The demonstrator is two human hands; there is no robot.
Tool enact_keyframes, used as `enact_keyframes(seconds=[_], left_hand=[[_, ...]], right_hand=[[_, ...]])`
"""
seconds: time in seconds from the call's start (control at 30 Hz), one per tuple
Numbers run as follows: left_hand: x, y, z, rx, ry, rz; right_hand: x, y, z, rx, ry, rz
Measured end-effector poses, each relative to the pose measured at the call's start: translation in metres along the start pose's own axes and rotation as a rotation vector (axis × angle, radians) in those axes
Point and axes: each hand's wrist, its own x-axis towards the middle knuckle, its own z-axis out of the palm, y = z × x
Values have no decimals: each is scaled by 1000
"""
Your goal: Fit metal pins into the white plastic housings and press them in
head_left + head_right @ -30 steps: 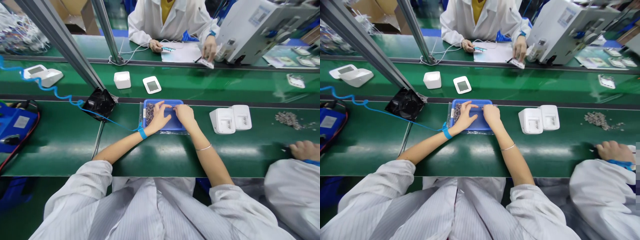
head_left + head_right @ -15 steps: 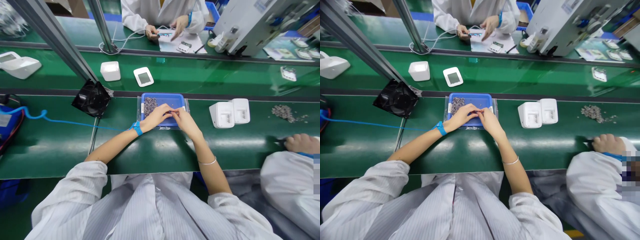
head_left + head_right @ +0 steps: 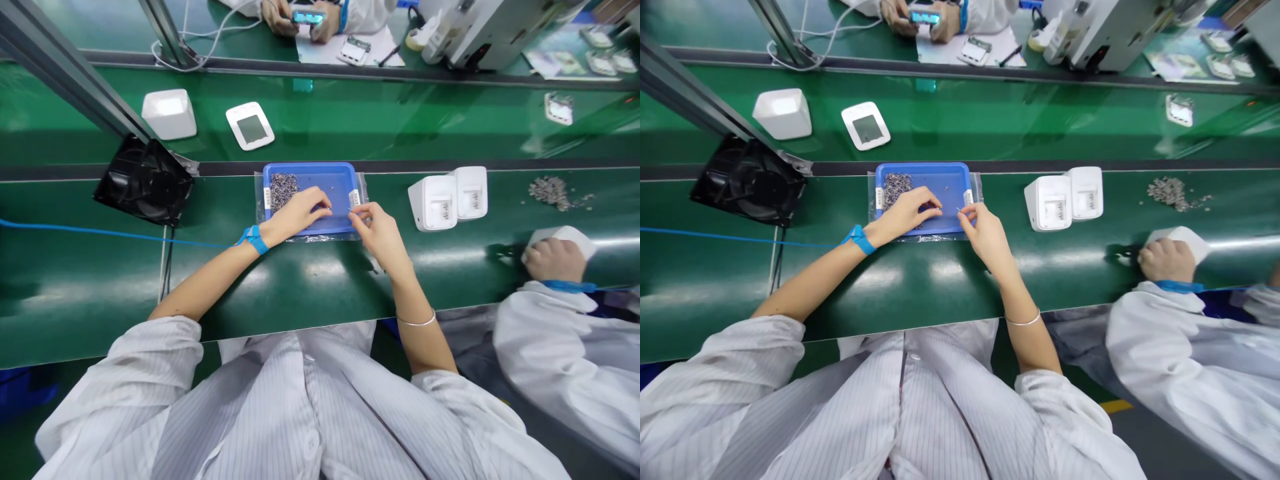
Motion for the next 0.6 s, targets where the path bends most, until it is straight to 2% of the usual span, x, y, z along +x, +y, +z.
enact_keyframes(seconds=[0.27, 0.37, 0.47, 0.53, 0.6], left_hand=[[1, 1, -1, 93, 8, -25], [1, 3, -2, 89, 44, -59], [-3, 13, -7, -23, 60, -69], [-8, 26, -12, -126, -16, -63], [-16, 43, -17, -184, -163, -40]], right_hand=[[-22, 16, -10, -145, 63, 78], [-23, 30, -20, -247, 170, 122], [-22, 45, -33, -362, 275, 137], [-22, 55, -38, -415, 340, 138], [-23, 63, -38, -444, 387, 164]])
